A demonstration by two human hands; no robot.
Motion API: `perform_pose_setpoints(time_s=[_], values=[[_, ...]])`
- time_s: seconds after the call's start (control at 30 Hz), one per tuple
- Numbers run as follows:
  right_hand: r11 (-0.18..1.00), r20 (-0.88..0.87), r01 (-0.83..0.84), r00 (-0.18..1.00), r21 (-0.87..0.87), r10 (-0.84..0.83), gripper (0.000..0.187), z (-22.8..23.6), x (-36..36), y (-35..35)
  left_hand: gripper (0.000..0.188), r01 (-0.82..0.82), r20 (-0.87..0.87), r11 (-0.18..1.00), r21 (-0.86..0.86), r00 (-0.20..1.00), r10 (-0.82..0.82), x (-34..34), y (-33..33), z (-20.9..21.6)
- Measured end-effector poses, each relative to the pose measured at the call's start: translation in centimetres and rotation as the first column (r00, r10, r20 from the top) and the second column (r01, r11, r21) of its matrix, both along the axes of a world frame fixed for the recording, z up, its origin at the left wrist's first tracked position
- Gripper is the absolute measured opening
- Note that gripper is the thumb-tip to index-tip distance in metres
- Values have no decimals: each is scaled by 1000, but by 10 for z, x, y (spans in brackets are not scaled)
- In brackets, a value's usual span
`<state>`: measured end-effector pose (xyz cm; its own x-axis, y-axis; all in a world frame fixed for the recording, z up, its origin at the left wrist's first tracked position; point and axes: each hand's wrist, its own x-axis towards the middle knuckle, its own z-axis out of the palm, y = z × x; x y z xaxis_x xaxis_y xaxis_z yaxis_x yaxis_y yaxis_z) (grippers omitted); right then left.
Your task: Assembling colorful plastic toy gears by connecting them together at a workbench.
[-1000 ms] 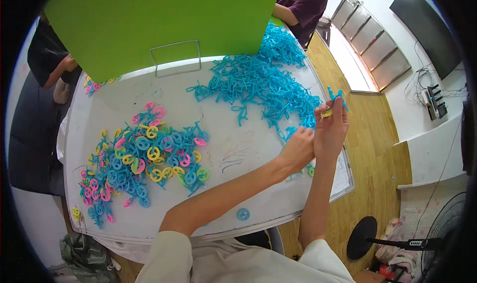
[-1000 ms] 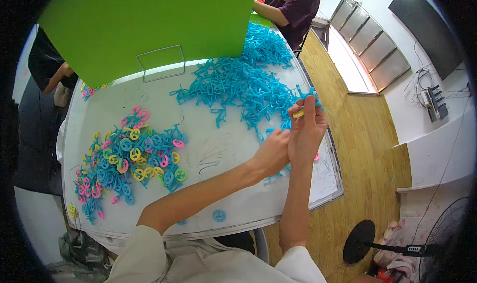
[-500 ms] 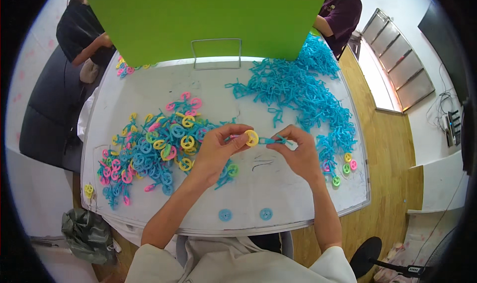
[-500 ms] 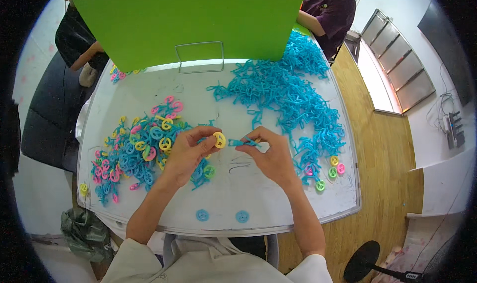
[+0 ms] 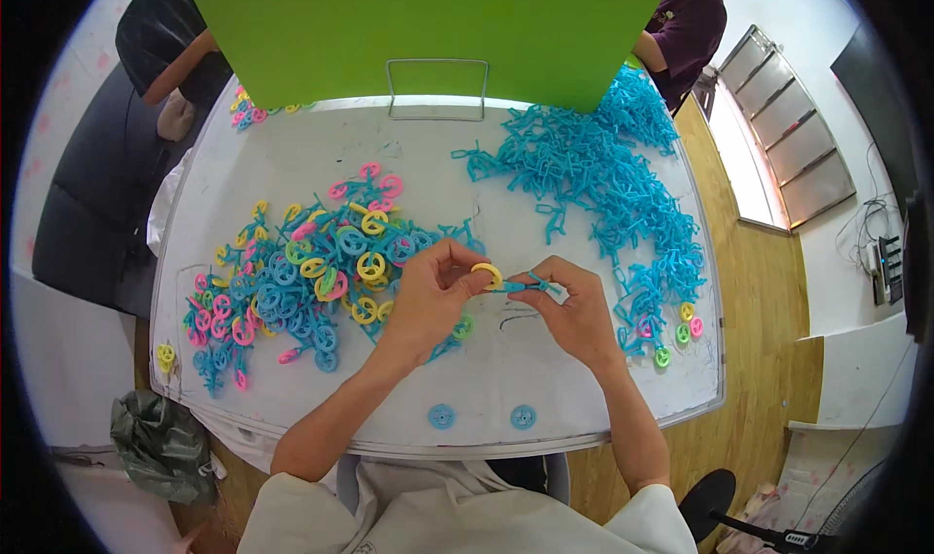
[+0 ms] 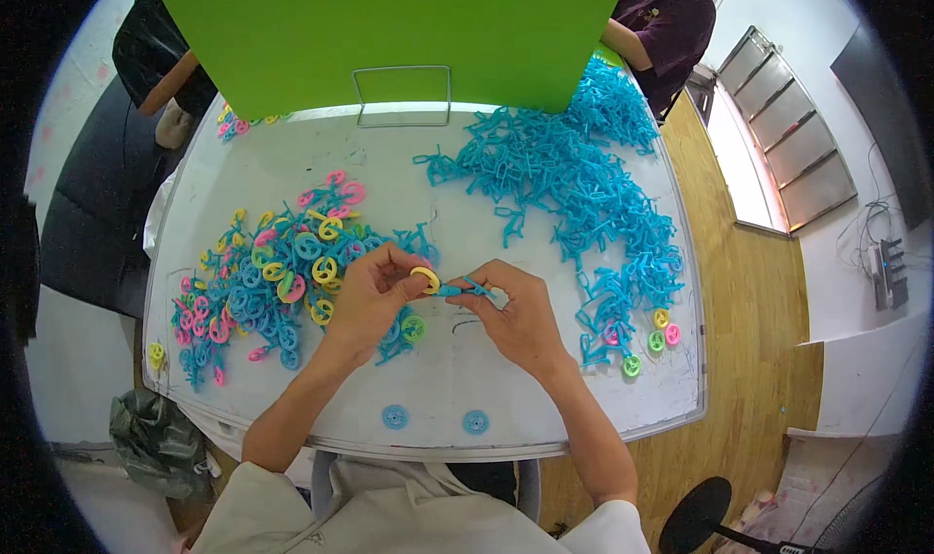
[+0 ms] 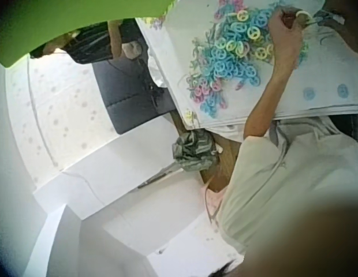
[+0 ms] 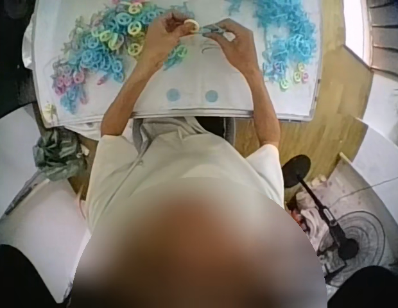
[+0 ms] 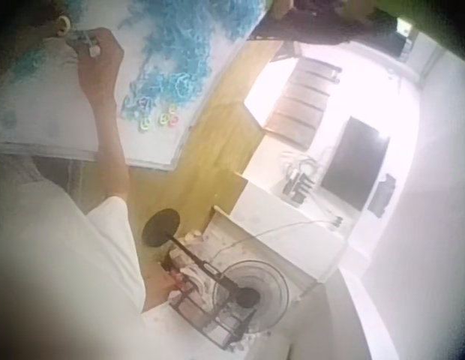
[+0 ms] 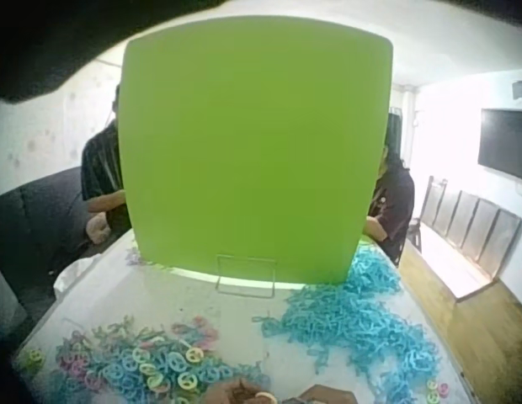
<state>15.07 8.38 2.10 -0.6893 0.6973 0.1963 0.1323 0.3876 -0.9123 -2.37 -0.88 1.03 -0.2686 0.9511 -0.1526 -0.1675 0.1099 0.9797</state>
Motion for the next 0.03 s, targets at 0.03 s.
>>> perform_pose_setpoints(time_s=[0.03], values=[[1000, 7, 2, 1000, -20, -2, 15, -1, 0, -1, 18, -14, -52, 1000, 16, 999, 15, 1, 0, -5]])
